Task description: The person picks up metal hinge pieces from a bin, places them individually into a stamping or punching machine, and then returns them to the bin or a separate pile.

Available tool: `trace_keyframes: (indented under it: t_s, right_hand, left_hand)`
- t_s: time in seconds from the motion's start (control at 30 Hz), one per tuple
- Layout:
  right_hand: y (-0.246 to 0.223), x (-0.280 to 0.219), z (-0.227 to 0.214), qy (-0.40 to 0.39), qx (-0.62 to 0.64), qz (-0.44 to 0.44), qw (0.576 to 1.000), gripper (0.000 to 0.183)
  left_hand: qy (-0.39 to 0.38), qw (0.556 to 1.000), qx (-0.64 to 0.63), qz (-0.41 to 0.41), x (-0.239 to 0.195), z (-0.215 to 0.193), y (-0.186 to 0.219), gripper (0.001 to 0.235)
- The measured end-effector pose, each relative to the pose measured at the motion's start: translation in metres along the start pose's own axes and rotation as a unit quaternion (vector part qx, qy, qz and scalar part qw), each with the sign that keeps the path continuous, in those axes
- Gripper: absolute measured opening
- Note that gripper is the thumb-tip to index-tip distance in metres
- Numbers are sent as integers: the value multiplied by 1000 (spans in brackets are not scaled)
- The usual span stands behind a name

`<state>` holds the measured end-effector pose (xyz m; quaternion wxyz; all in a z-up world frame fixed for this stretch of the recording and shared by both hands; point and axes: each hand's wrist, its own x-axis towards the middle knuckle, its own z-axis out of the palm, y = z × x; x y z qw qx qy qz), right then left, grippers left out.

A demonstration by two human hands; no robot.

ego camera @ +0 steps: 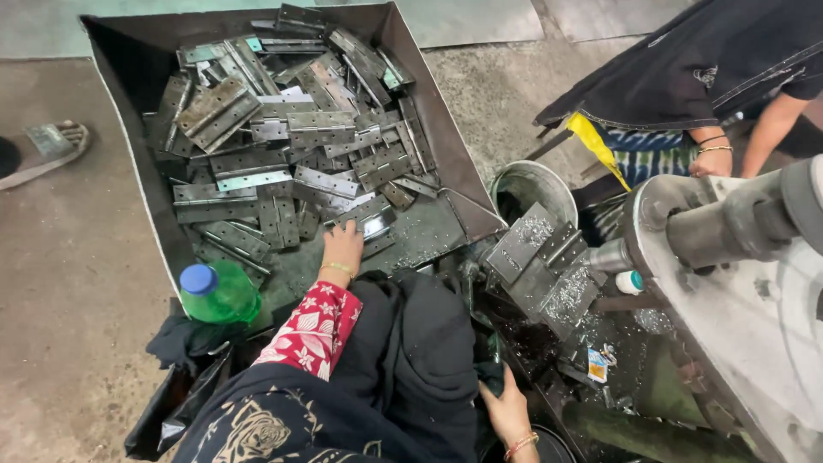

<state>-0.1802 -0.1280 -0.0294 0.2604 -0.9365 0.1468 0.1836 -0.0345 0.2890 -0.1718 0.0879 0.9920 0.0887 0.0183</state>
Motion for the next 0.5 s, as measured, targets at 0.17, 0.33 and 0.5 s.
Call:
trace_keyframes:
  t_s: [0.17,0.33,0.5]
  right_hand:
    - [-3,-2,-2,-3,-8,0,1000,82]
    - [-10,-8,-5,-4,4,-8,1000,82]
    - [-22,-15,-9,-7,22,-30,999,79]
  left_hand:
    - [48,981,-180,-59,-4,29,-2,37]
    - [53,941,-321,-89,21,35,-5,46]
    - [14,922,-367,-126,51,-24,20,56]
